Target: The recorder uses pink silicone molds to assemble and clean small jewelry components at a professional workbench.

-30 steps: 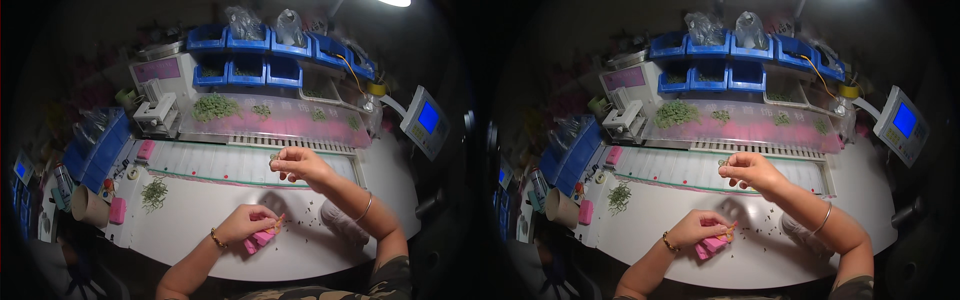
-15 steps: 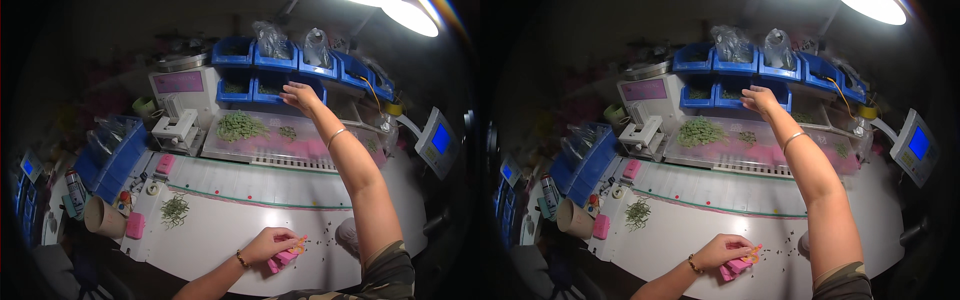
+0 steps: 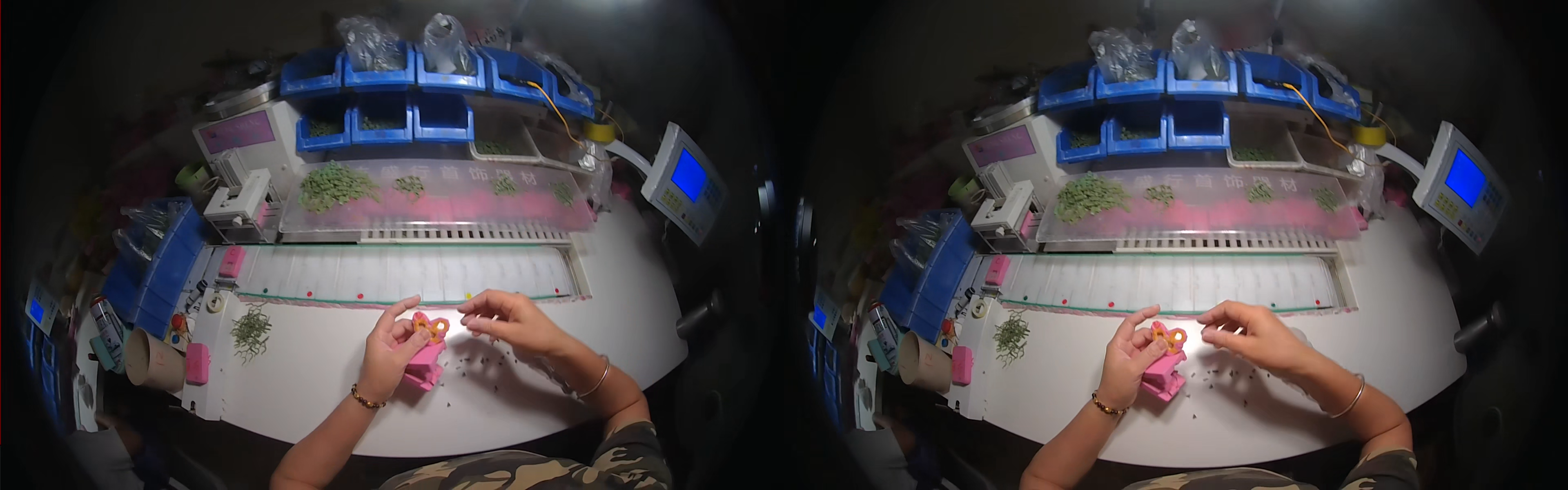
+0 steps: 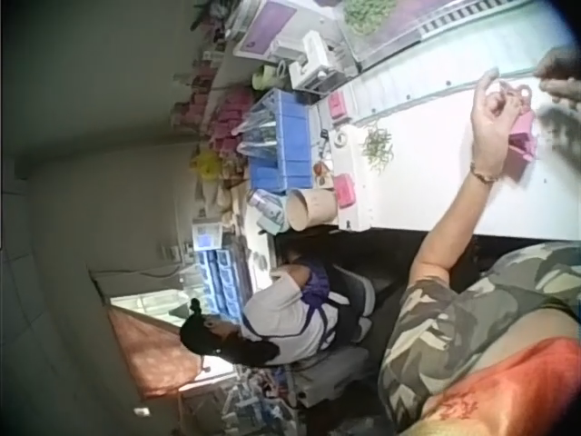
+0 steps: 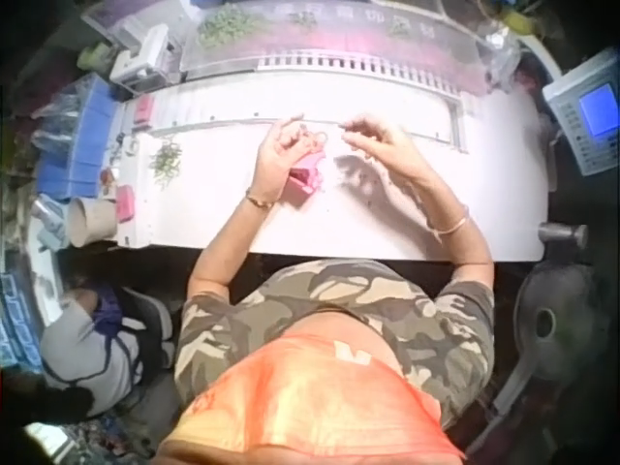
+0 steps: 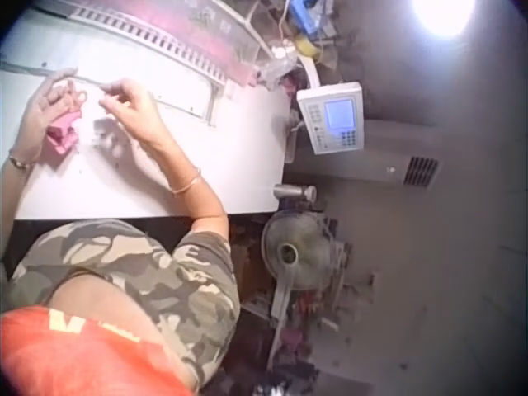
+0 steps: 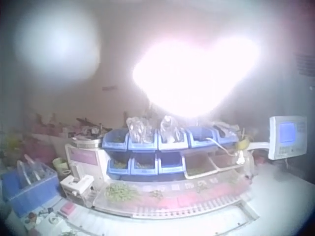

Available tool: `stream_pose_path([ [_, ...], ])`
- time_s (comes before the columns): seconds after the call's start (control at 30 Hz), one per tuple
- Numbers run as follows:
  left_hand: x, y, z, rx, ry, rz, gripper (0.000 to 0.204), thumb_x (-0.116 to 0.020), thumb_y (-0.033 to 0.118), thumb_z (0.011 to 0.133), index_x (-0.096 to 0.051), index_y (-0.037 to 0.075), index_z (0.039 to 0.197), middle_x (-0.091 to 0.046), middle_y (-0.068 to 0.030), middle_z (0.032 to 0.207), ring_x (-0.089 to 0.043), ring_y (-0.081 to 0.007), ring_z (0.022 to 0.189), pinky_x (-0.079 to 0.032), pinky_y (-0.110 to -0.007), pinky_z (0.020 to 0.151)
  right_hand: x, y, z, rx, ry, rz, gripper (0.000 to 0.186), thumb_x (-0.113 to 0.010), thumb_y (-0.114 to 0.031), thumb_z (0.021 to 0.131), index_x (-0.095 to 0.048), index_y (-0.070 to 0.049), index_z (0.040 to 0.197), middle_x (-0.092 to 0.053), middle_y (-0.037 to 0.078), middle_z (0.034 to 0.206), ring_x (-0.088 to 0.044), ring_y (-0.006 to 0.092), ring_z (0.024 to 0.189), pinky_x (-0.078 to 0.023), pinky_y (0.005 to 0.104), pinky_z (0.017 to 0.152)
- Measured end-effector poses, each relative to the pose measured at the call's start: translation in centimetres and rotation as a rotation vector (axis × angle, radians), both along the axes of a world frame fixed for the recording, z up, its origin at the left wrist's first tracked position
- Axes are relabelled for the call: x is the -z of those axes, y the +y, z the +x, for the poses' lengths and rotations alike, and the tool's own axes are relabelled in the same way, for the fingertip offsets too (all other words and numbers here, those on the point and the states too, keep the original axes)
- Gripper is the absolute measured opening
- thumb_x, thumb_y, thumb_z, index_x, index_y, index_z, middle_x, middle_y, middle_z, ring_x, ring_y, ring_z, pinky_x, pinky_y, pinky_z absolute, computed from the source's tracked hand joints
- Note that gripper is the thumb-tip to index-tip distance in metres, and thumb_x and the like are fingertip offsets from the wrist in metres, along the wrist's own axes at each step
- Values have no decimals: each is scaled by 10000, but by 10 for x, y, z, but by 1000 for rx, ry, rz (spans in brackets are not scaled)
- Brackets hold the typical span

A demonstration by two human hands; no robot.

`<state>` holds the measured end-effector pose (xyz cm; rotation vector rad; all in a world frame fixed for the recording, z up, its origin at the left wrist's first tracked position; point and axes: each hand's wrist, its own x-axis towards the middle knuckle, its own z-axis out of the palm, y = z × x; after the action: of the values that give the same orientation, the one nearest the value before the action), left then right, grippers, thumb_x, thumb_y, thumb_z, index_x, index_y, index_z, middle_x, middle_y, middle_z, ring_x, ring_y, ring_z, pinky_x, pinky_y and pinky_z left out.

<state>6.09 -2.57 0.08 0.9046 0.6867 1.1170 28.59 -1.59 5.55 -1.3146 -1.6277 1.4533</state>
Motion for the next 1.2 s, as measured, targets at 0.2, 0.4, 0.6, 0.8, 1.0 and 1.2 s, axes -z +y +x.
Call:
stream_pose_path([
  [0.2,-2,-21,37,79,245,171,425,-622,8,900,-484,-5,1303,-677,-119,1019,-645,-139,950,-527,-260,818,31,-52,-3,139,112,231,235,-665,-118,884,-631,0,1085,-652,63,975,-628,103,812,-495,219,652],
  [0.4,4,-29,36,88,199,75,380,-628,35,900,-505,-33,1253,-682,-124,986,-661,-149,906,-535,-255,800,21,-60,10,299,-175,595,137,-683,-62,848,-652,-18,975,-605,83,839,-634,165,718,-487,264,601],
  [0.6,-2,-23,26,-102,9,-203,305,-553,209,960,-539,-18,1163,-646,-102,853,-618,-162,709,-509,-280,619,54,-41,15,161,-831,1071,82,-618,-66,764,-574,-32,824,-559,98,780,-589,254,721,-489,352,621],
  [0.8,-6,-18,21,-167,-79,-224,304,-555,258,967,-550,-12,1107,-631,-114,835,-605,-173,667,-486,-251,574,56,-35,18,140,-562,921,202,-679,-106,768,-615,-24,941,-624,124,877,-631,243,805,-503,344,633],
  [1.0,2,-15,30,-135,-309,-427,308,-532,343,977,-570,49,1061,-586,-91,781,-580,-201,667,-500,-263,561,20,-58,27,366,151,425,263,-712,-60,817,-626,-25,1062,-659,68,985,-633,160,938,-495,277,719],
  [1.2,-4,-20,82,8,-277,-467,478,-536,473,950,-580,22,1103,-660,-127,946,-655,-231,828,-554,-351,759,25,-83,2,-95,-193,811,487,-692,-5,721,-571,-38,1193,-620,119,1121,-599,318,1013,-488,404,861],
])
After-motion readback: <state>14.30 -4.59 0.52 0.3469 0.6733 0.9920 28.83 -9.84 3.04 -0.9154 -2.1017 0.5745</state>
